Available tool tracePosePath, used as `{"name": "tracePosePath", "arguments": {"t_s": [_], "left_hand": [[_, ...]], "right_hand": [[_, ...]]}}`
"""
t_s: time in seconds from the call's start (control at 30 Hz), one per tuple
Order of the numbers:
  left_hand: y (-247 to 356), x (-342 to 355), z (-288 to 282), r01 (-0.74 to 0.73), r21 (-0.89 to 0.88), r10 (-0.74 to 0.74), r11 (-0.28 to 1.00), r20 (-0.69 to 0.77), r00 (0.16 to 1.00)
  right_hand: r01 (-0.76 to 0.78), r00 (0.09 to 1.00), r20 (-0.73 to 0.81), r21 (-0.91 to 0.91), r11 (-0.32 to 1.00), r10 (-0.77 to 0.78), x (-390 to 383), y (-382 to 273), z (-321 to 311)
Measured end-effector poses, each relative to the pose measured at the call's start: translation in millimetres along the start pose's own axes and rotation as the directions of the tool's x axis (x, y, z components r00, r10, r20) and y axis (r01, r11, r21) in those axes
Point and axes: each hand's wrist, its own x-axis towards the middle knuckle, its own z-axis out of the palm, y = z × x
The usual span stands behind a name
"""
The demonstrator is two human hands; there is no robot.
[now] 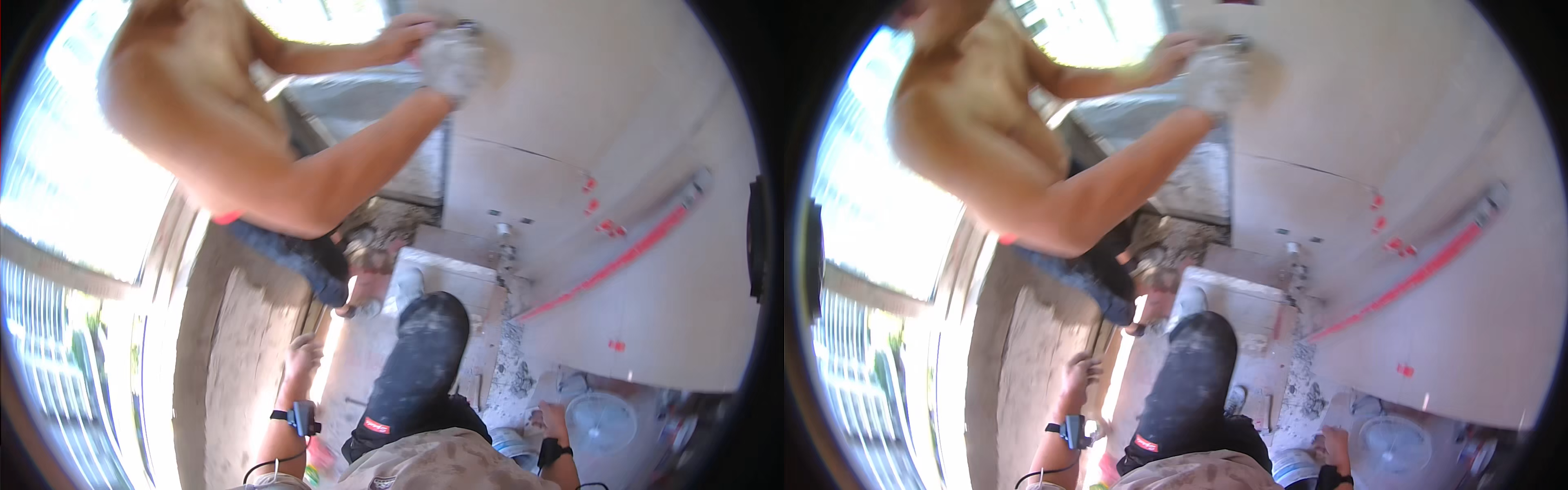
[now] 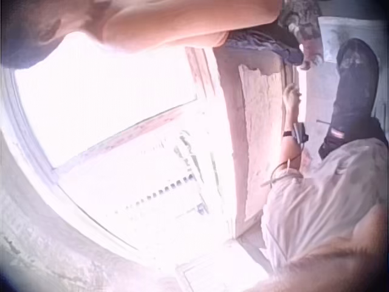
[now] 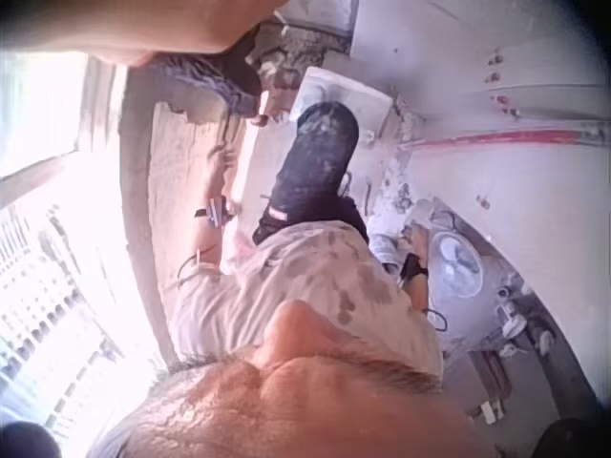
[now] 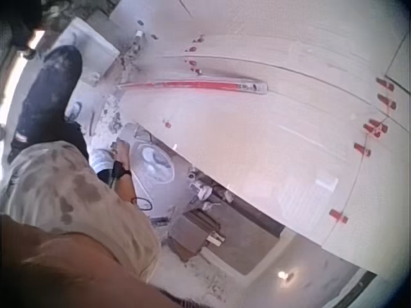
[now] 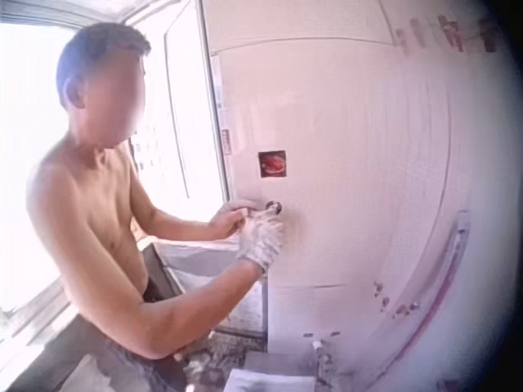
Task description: Applying grout and installing tile spacers on a wall.
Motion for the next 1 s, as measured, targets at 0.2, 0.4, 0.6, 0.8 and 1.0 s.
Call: {"name": "tracePosePath", "arguments": {"t_s": [0.2, 0.4, 0.6, 0.8, 1.0], "left_hand": [[-179, -74, -172, 0.344, -0.189, -0.392, 0.920, -0.425, 0.816], [-301, -154, -167, 0.463, -0.371, -0.588, 0.805, -0.399, 0.704], [-348, -132, -205, 0.450, -0.220, -0.498, 0.866, -0.294, 0.816], [-368, -61, -273, 0.386, -0.274, -0.442, 0.881, -0.185, 0.878], [-384, -29, -324, 0.413, -0.253, -0.465, 0.875, -0.196, 0.864]], "right_hand": [[0.066, 0.998, 0.024, -0.376, 0.924, -0.062, 48, 16, -34], [0.173, 0.983, 0.067, -0.633, 0.755, -0.169, 34, -38, 80], [0.370, 0.928, 0.244, -0.706, 0.604, -0.283, 69, -47, 204], [0.583, 0.802, 0.391, -0.678, 0.448, -0.452, -9, 5, 343], [0.519, 0.854, 0.478, -0.775, 0.359, -0.204, -81, 83, 373]]}}
